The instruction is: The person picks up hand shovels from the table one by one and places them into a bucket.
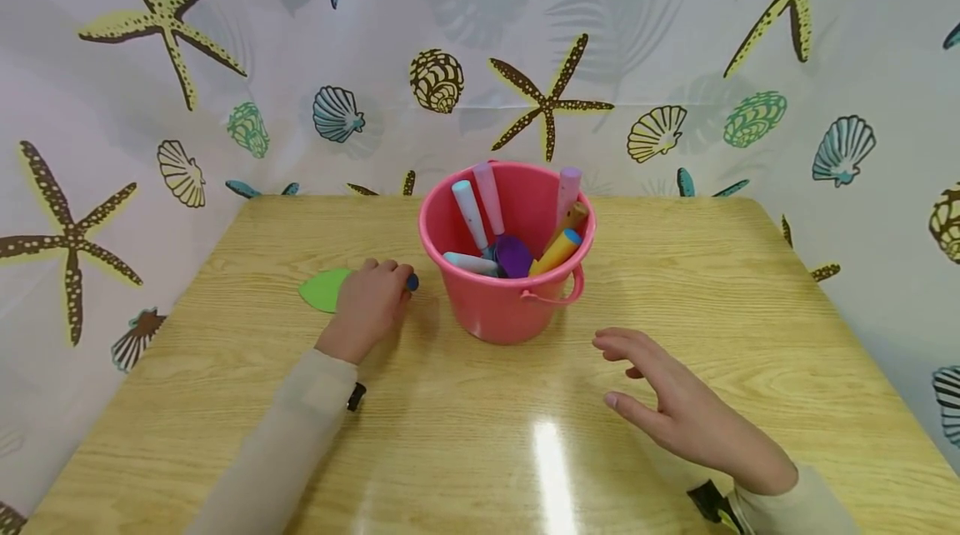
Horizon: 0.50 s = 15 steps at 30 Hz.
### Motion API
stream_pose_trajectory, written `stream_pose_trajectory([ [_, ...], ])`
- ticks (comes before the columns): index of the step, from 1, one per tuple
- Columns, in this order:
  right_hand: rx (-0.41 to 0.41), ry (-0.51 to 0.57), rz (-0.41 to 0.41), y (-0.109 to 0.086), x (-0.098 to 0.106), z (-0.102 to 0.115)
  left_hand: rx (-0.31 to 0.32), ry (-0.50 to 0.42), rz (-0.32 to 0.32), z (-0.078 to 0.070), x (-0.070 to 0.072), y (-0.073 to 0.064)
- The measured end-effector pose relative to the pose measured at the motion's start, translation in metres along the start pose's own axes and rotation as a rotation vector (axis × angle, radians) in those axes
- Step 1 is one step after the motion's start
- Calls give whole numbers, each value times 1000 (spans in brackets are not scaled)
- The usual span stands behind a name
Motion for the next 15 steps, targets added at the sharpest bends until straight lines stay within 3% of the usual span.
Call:
stream_pose_trajectory([
  [5, -7, -2, 2, 1, 1, -1, -17, 15, -50, 4, 11, -3],
  [15, -14, 3, 8, 1, 1, -1, -12, 19, -36, 12, 19, -8],
])
Point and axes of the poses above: each hand's wrist, its own y-axis towards the middle knuckle, its own x-axis out of the back of the hand, z = x × y, the point moved 8 cm from there along y, towards the middle knuckle, and after that the axes turned 1 degree about -x, right-handed, at the moved point
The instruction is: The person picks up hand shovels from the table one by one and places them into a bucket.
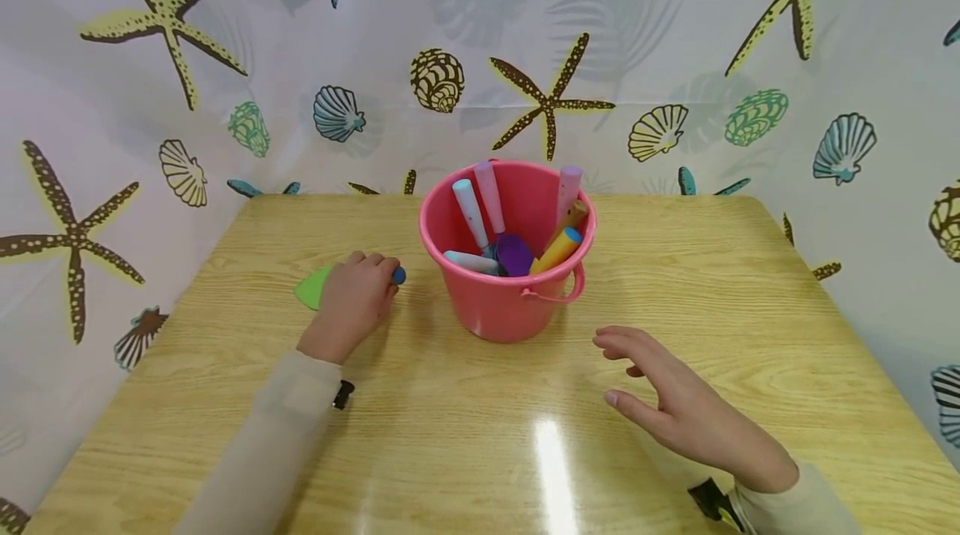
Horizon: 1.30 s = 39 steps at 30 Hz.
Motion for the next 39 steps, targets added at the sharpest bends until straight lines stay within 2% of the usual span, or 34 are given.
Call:
stream_pose_trajectory([
  [4, 5, 3, 4, 2, 0, 1, 11, -9, -26, 6, 7, -4],
  [11, 31, 7, -32, -4, 0, 4, -22, -26, -114, 6, 14, -11],
  [14, 49, 10, -48, -8, -1, 3, -18, -33, -115, 7, 15, -12],
  [18, 34, -4, -47, -6, 3, 1, 2, -41, -122, 13, 20, -13],
  [26, 37, -12, -30, 0, 8, -1, 4, -69, -228, 14, 31, -16],
  [34, 46, -14, -35, 1, 7, 0, 38, -85, -240, 17, 34, -20],
  [39, 35, -12, -30, 1, 6, -1, 74, -133, -254, 20, 39, -23],
])
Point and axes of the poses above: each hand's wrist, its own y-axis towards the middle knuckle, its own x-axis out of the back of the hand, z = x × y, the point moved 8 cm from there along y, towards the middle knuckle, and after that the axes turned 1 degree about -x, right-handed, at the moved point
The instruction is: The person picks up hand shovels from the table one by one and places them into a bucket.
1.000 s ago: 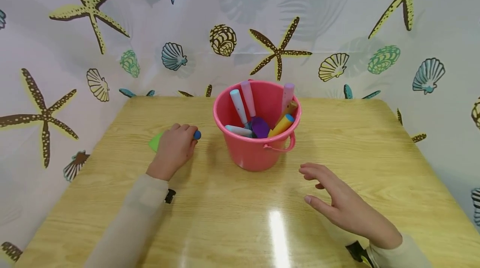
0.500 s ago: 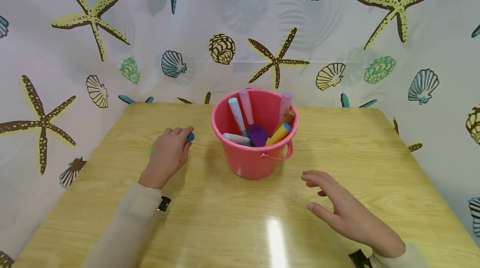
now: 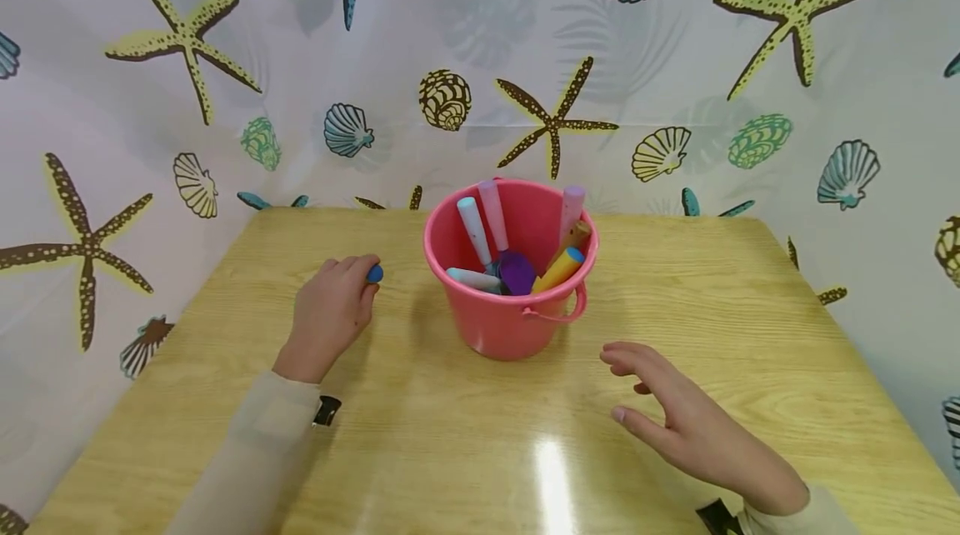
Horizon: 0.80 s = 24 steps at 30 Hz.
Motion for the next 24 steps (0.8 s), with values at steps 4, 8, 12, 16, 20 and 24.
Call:
stream_pose_trajectory([
  [4, 4, -6, 4, 1, -1, 2, 32, -27, -36, 4, 4, -3],
  [8, -8, -12, 13, 1, -1, 3, 23, -32, -35, 4, 6, -3],
  [12, -21, -8, 28, 0, -1, 3, 14, -46, -67, 4, 12, -3],
  [16, -25, -10, 32, 0, -2, 4, 7, -63, -131, 6, 23, -2],
  [20, -31, -13, 34, -1, -2, 5, 39, -91, -165, 8, 33, -1],
  [24, -33, -18, 38, -1, -2, 6, 73, -137, -214, 8, 47, -1],
])
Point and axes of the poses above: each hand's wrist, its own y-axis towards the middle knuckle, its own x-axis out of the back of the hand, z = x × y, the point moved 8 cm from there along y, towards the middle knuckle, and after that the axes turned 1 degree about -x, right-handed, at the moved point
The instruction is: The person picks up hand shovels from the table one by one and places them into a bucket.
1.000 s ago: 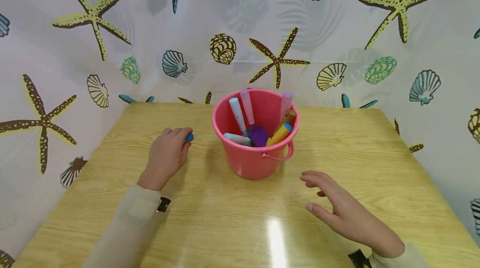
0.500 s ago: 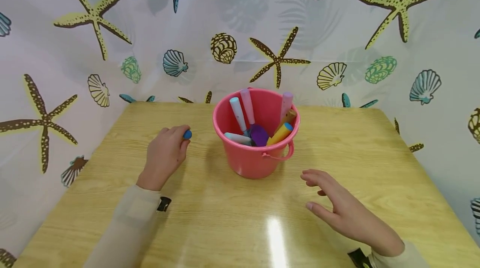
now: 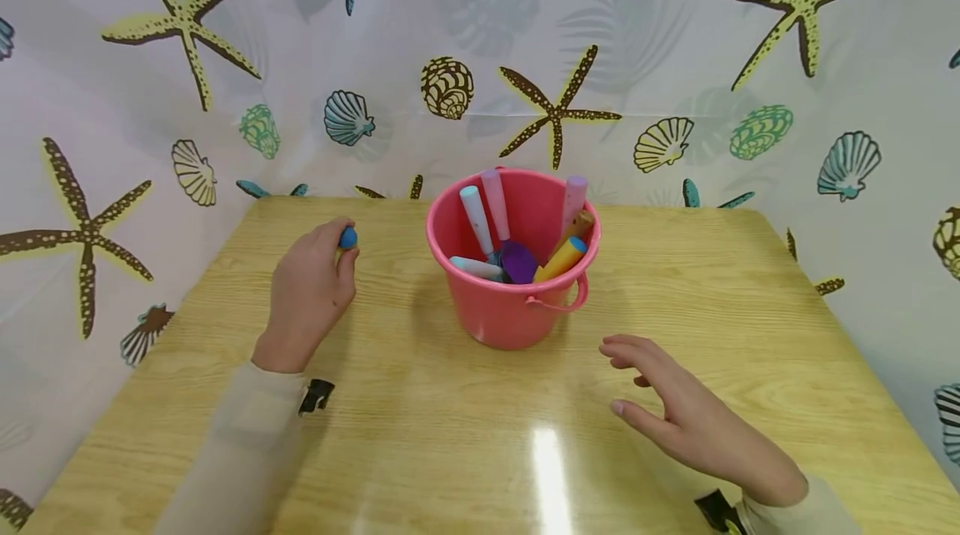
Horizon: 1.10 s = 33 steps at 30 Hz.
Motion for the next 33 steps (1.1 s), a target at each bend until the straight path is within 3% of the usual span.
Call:
stream_pose_trajectory([
  [4, -3, 1, 0, 0, 1, 0, 3, -69, -80, -6, 18, 4],
  [9, -12, 3, 5, 0, 1, -1, 40, -194, -242, -13, 49, 7],
  [16, -21, 4, 11, -1, 0, -2, 130, -489, -527, -17, 98, 4],
  [20, -35, 13, 22, -1, -1, -4, 125, -659, -620, -28, 113, 2],
  [23, -29, 7, 15, -2, 0, -4, 86, -784, -627, -43, 115, 3],
  [26, -10, -3, 2, -2, 1, -2, 24, -862, -579, -61, 110, 8],
  [29, -11, 0, 3, -1, 2, -2, -34, -869, -511, -76, 99, 11],
  [33, -17, -4, 3, -1, 2, -3, -77, -803, -429, -87, 81, 14],
])
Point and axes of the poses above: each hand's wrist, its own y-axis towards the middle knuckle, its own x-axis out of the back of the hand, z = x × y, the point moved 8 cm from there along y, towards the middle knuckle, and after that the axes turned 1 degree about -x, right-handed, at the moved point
